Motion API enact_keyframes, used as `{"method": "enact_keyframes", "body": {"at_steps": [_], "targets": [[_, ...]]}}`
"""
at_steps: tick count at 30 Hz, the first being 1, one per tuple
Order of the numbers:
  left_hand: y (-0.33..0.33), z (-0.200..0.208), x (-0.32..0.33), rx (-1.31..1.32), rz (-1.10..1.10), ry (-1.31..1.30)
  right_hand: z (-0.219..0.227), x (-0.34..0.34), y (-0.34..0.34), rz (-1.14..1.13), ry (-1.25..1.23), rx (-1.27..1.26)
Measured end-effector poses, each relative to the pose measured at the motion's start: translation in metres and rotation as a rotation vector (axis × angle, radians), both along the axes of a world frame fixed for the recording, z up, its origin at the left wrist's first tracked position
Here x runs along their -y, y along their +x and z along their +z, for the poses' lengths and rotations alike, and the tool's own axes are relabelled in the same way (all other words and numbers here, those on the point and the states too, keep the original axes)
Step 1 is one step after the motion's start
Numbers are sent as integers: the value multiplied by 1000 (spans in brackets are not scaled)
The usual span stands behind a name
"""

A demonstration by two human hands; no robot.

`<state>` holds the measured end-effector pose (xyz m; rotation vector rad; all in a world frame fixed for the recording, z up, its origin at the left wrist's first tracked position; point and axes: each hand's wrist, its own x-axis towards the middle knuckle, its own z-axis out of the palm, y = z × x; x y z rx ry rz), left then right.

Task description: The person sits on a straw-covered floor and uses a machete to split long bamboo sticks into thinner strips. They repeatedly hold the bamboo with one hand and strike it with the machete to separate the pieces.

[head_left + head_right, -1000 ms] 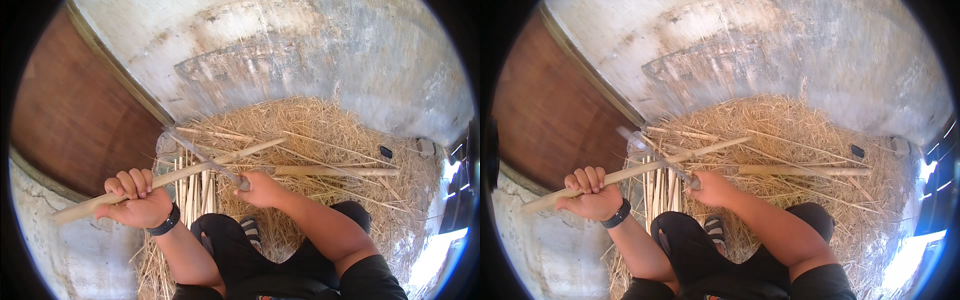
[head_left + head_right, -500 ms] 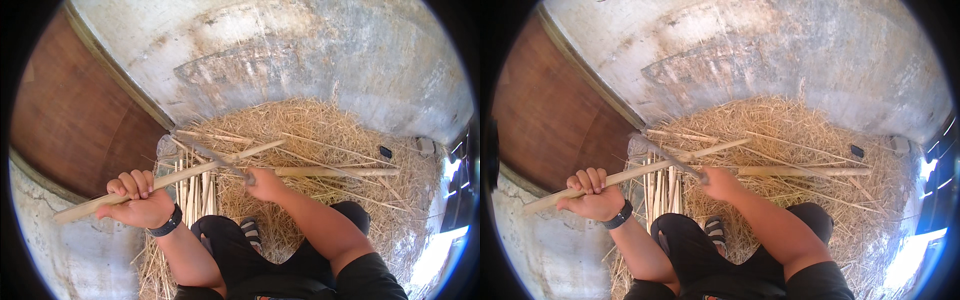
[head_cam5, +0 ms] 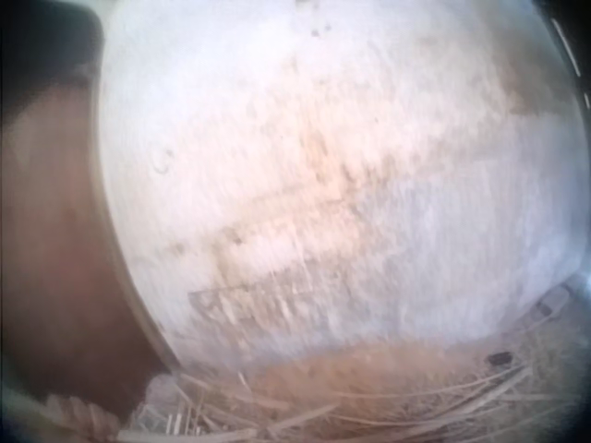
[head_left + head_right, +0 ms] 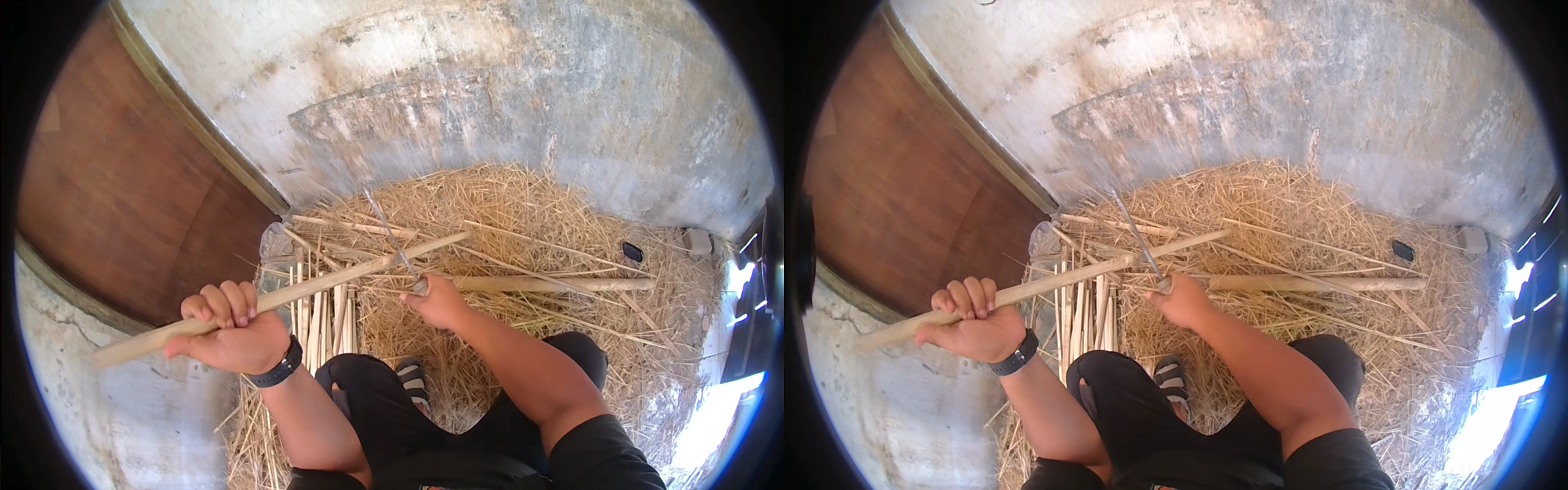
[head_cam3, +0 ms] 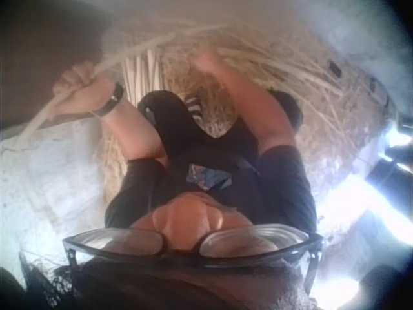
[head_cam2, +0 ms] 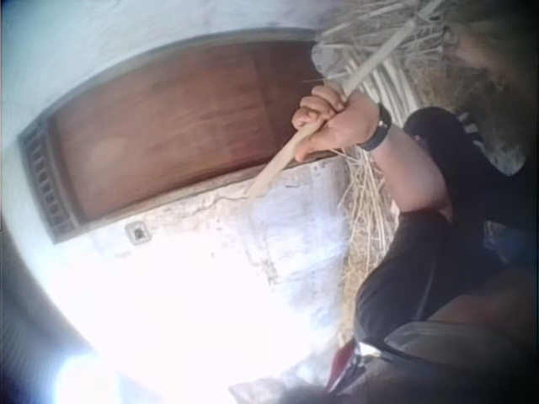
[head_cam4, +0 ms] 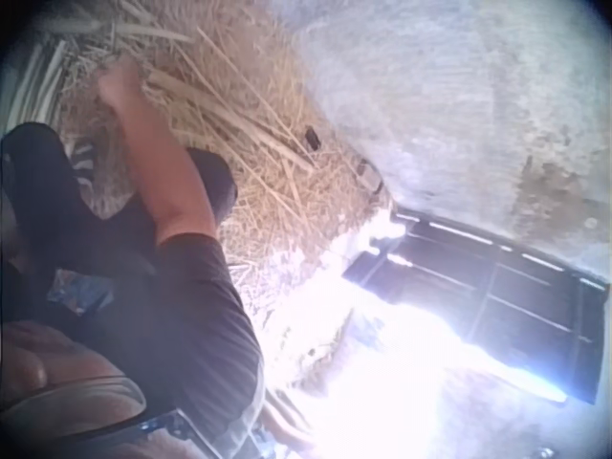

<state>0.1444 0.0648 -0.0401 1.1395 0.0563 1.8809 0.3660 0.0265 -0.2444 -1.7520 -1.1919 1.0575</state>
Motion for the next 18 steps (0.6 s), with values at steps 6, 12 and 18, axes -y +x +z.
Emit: {"method": "enact_keyframes", "body": {"at_steps": [6,12,18], "targets": [[-9,-1,-1,4,-49,38,45,15,-15,331,191,187],[8,7,11,-45,-67,66,-4,8,-15,-89,296,143],[7,8,14,-74,-133,108,17,12,-11,132,312,163]]}}
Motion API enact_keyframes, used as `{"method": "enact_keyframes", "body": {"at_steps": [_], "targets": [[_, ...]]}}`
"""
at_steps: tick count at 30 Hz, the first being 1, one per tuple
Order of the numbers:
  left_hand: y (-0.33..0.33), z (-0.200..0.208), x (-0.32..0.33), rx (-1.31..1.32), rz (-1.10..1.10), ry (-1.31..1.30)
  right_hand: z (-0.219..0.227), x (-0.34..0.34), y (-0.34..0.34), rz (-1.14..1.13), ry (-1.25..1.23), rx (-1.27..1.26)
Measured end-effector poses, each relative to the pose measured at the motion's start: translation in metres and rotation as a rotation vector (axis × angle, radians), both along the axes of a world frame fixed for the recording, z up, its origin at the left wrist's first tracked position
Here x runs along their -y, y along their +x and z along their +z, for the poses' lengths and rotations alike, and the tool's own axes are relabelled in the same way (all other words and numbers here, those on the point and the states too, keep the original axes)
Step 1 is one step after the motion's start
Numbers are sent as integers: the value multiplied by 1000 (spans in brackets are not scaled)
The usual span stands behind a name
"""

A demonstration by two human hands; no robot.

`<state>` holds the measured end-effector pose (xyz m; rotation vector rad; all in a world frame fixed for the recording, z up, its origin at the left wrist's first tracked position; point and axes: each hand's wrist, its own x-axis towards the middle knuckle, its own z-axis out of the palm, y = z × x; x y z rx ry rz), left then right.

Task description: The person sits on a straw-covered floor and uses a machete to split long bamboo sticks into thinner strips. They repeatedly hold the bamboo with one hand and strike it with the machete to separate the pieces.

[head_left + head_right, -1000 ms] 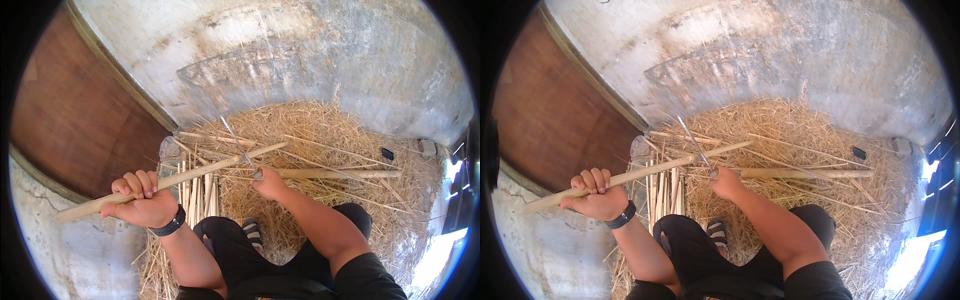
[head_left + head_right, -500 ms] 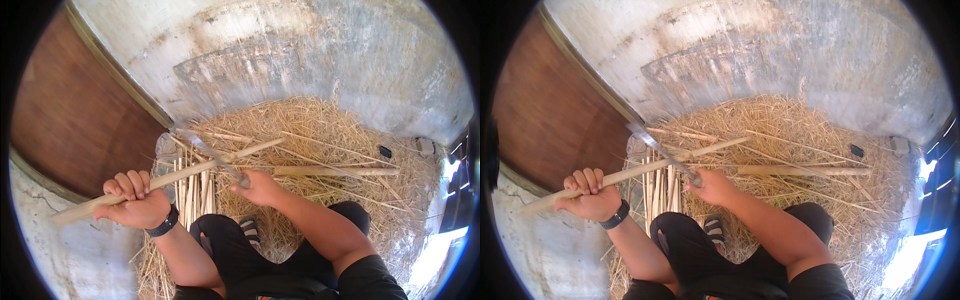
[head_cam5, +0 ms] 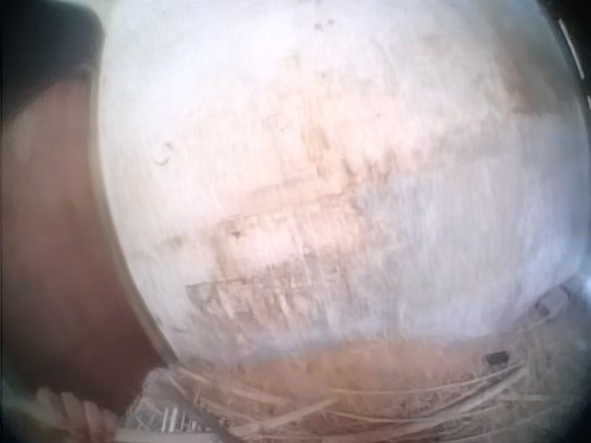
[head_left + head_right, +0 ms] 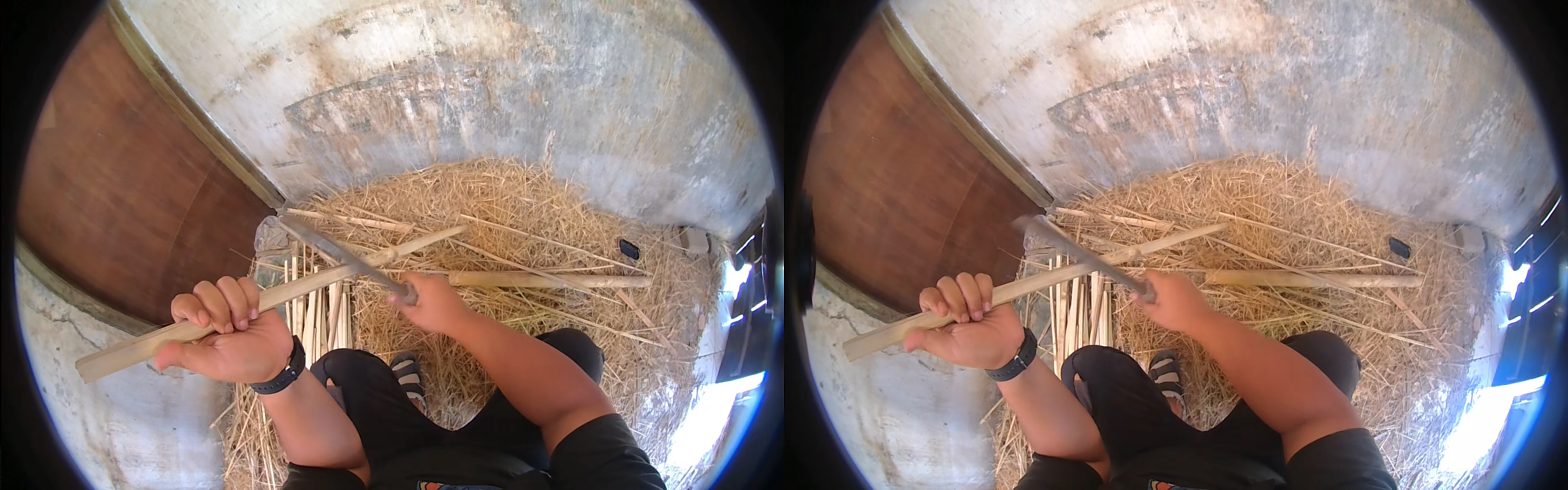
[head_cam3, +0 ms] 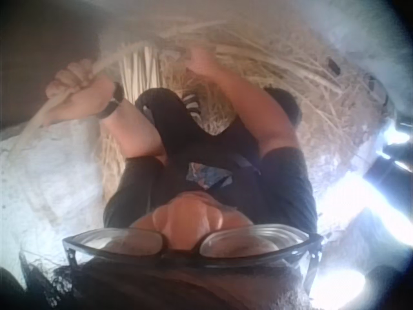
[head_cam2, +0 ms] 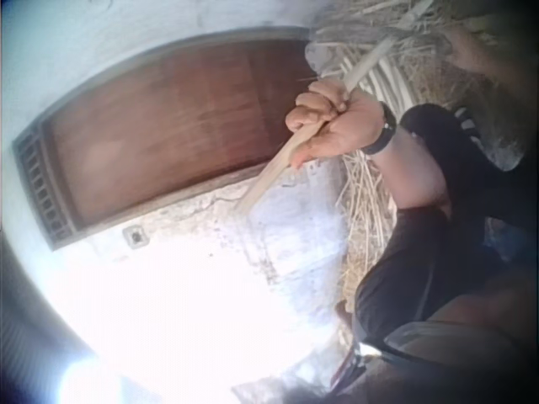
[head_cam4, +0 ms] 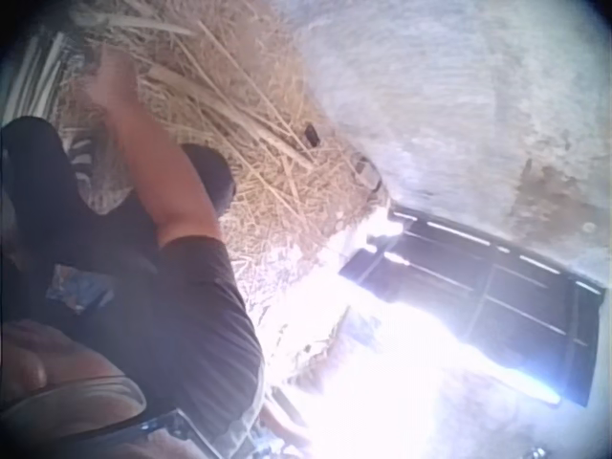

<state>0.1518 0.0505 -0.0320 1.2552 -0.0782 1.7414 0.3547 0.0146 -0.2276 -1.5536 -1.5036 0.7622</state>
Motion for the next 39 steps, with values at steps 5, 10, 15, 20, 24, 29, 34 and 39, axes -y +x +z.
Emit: {"method": "enact_keyframes", "body": {"at_steps": [5,10,15,20,24,29,34,39], "targets": [[-4,-2,-4,22,34,-12,-12,-4,-1,-204,-35,53],[-12,-9,-9,35,36,-25,4,1,2,-4,68,157],[-4,-9,-5,21,19,-34,-26,-15,13,-225,-86,-20],[-14,-9,2,11,6,7,20,-2,4,160,34,60],[-1,-12,10,-19,-13,31,-10,-10,26,-78,-213,-187],[-13,-12,12,-64,-122,111,25,-2,19,135,-106,-22],[-7,-12,22,-142,-226,148,39,-5,64,333,-296,53],[-8,-13,28,-160,-258,245,39,4,73,350,-173,168]]}}
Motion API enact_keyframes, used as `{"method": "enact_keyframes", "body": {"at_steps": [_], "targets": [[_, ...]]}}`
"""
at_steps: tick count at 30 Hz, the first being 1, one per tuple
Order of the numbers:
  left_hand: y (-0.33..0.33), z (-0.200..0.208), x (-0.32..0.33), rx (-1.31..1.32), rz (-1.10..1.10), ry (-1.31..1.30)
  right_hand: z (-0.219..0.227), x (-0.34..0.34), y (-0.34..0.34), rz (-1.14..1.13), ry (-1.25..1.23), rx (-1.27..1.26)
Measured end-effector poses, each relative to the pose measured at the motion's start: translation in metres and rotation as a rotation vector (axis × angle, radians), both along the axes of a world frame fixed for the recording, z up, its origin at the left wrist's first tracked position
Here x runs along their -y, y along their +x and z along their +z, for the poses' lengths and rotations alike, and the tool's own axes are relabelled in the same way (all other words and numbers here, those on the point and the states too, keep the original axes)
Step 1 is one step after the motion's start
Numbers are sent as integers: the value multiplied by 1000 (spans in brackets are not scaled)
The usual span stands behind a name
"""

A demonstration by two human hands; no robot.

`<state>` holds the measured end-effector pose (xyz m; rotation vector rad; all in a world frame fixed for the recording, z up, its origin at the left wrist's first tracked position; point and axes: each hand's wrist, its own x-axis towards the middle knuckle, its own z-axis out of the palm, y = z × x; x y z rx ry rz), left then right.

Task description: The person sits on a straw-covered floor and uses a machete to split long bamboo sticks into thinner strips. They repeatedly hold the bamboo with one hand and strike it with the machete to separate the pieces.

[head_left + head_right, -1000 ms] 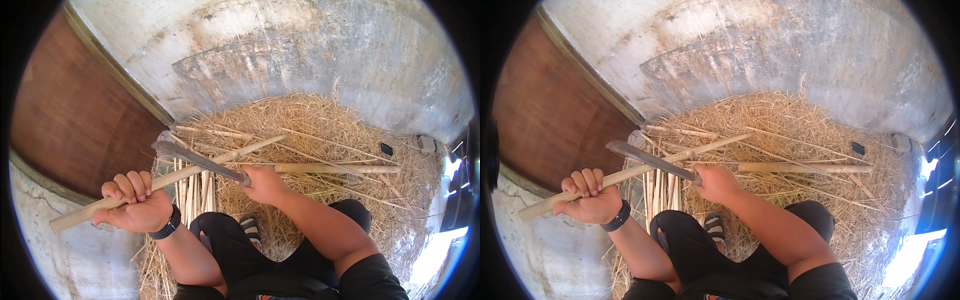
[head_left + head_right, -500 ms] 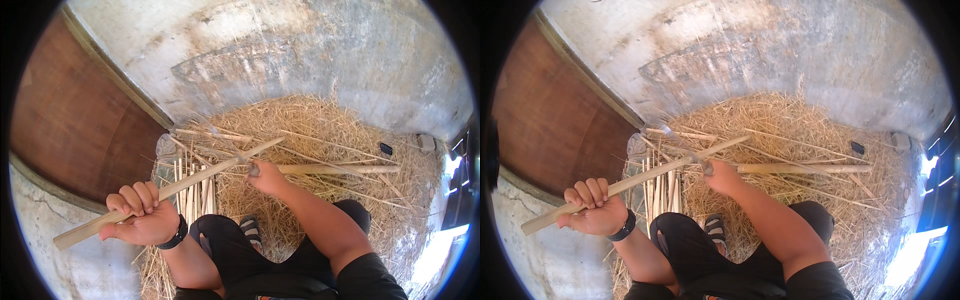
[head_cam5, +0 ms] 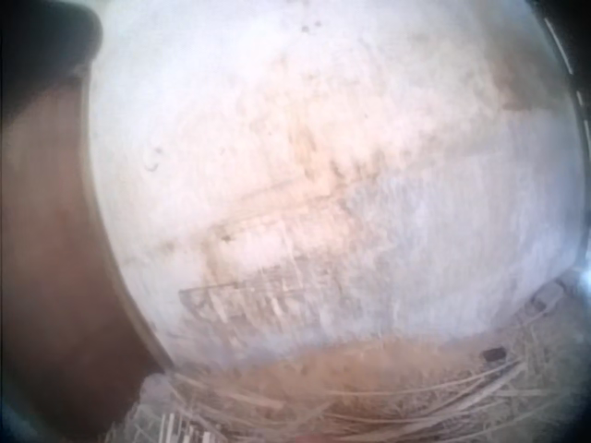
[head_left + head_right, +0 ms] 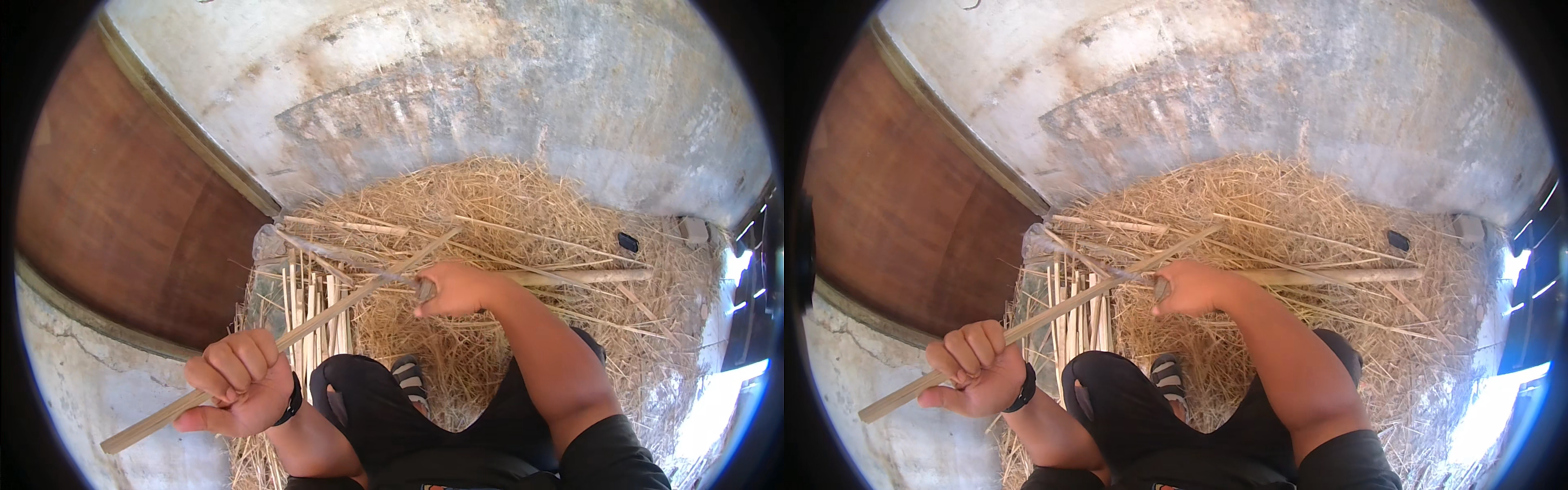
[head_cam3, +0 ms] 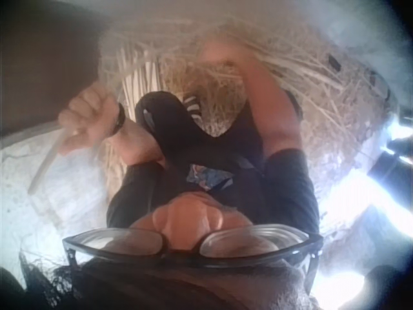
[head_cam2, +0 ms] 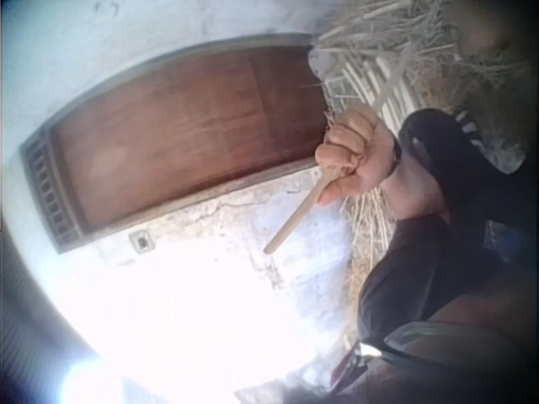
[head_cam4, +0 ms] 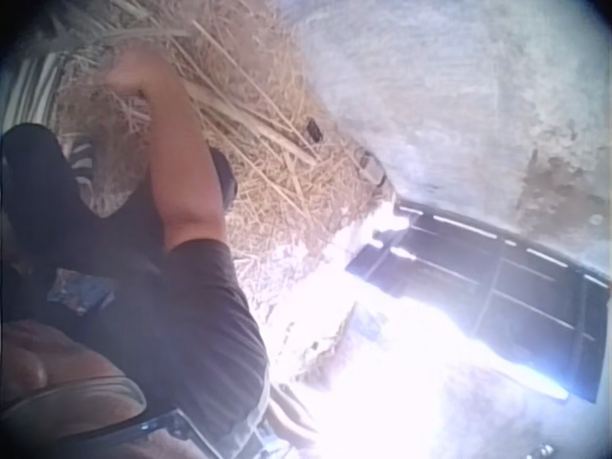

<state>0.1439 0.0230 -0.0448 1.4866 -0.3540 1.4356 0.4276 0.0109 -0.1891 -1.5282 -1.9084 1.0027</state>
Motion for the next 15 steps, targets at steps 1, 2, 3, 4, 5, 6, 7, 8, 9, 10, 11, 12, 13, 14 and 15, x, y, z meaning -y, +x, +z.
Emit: {"method": "enact_keyframes", "body": {"at_steps": [1,2,3,4,5,6,7,8,9,10,11,12,13,14,15], "targets": [[1,-1,-1,-4,-2,8,3,1,2,16,-41,-22],[1,-2,0,-11,1,12,12,4,0,38,-85,-48],[-1,-3,0,-18,5,16,16,5,-1,61,-128,-73],[1,-3,0,-19,7,9,13,2,1,-3,-206,-85],[2,-3,0,-20,10,1,6,-2,4,-66,-284,-97],[3,-2,0,-21,13,-6,2,-5,6,-130,-361,-110],[2,-2,0,-8,19,-10,0,-5,4,-93,-281,-108],[-1,-2,0,4,25,-13,-2,-4,-1,-56,-201,-106],[-3,-1,-1,17,31,-17,-4,-5,-7,-20,-121,-104],[-5,-5,-2,23,33,-23,-3,-4,-16,1,-99,-118],[-8,-7,-4,25,34,-29,1,-2,-27,19,-77,-136],[-10,-10,-5,28,34,-34,2,0,-34,36,-55,-154],[-10,-11,-6,20,21,-60,-5,-4,-29,24,-94,-122],[-10,-12,-7,15,12,-79,-13,-13,-19,16,-126,-86],[-11,-12,-7,11,2,-98,-21,-18,-11,7,-158,-50]]}}
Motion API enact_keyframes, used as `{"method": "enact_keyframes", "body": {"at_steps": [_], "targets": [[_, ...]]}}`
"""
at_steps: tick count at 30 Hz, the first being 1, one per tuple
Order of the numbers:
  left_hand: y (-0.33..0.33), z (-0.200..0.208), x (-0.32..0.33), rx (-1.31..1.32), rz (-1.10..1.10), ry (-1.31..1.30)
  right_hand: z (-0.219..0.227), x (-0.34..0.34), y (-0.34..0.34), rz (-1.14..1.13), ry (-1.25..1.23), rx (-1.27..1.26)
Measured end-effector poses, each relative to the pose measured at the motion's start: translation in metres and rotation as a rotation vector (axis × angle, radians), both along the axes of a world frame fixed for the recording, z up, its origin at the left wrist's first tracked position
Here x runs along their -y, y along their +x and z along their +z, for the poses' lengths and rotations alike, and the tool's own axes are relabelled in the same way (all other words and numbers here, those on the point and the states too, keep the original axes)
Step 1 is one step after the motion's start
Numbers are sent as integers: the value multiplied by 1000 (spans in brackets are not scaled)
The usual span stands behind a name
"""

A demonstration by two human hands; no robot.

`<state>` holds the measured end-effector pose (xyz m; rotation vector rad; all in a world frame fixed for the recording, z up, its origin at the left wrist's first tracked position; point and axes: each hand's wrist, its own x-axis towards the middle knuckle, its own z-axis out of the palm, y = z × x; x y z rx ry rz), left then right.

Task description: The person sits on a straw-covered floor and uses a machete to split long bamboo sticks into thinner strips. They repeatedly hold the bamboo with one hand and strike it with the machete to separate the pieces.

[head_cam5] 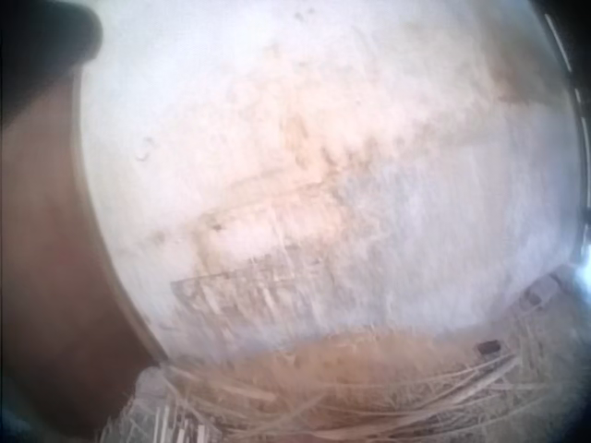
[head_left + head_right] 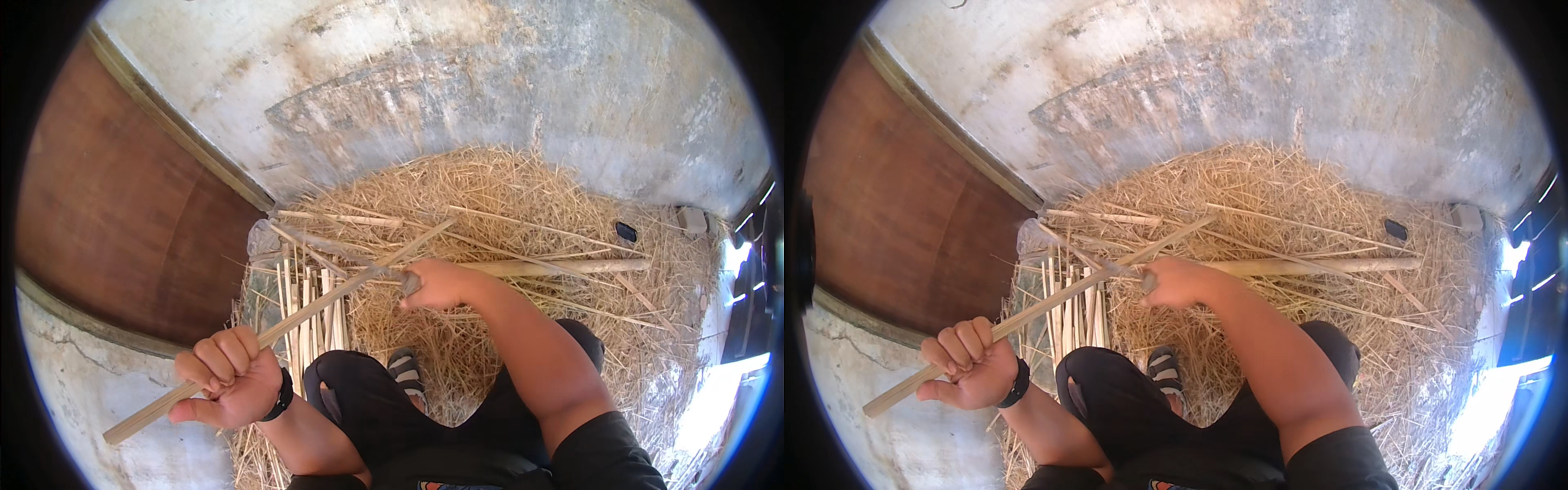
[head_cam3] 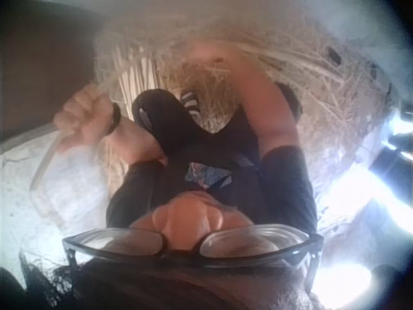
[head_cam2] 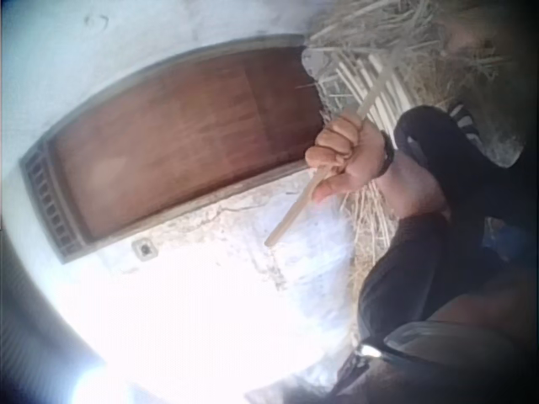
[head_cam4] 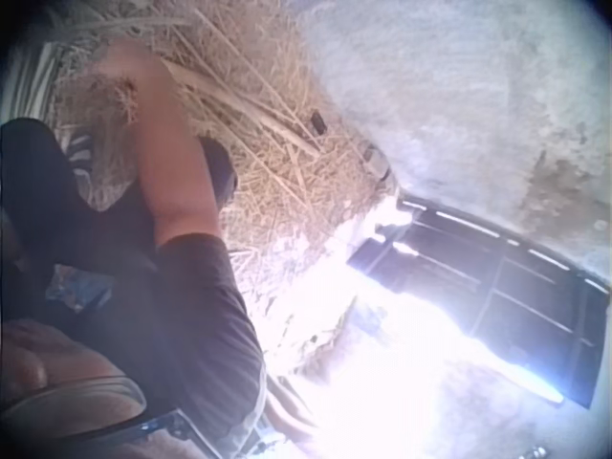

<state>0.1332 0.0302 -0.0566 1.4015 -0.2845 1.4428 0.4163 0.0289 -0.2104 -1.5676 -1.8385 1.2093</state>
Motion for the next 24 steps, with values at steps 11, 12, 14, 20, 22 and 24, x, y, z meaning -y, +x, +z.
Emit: {"method": "enact_keyframes", "body": {"at_steps": [11,12,14,20,22,24], "targets": [[-6,-6,-15,10,-14,-22,-33,2,7,-162,-315,-247],[-5,-5,-17,23,-7,-34,-45,-3,10,-238,-425,-299],[-23,0,-19,52,27,-11,-8,4,-18,-172,-326,-265],[-12,-17,-38,41,131,-82,-65,-5,-21,-179,-47,-187],[-21,-17,-50,85,156,-119,-69,-6,-26,-319,-400,-315],[-27,-13,-53,117,172,-149,-57,-4,-51,-256,-14,-241]]}}
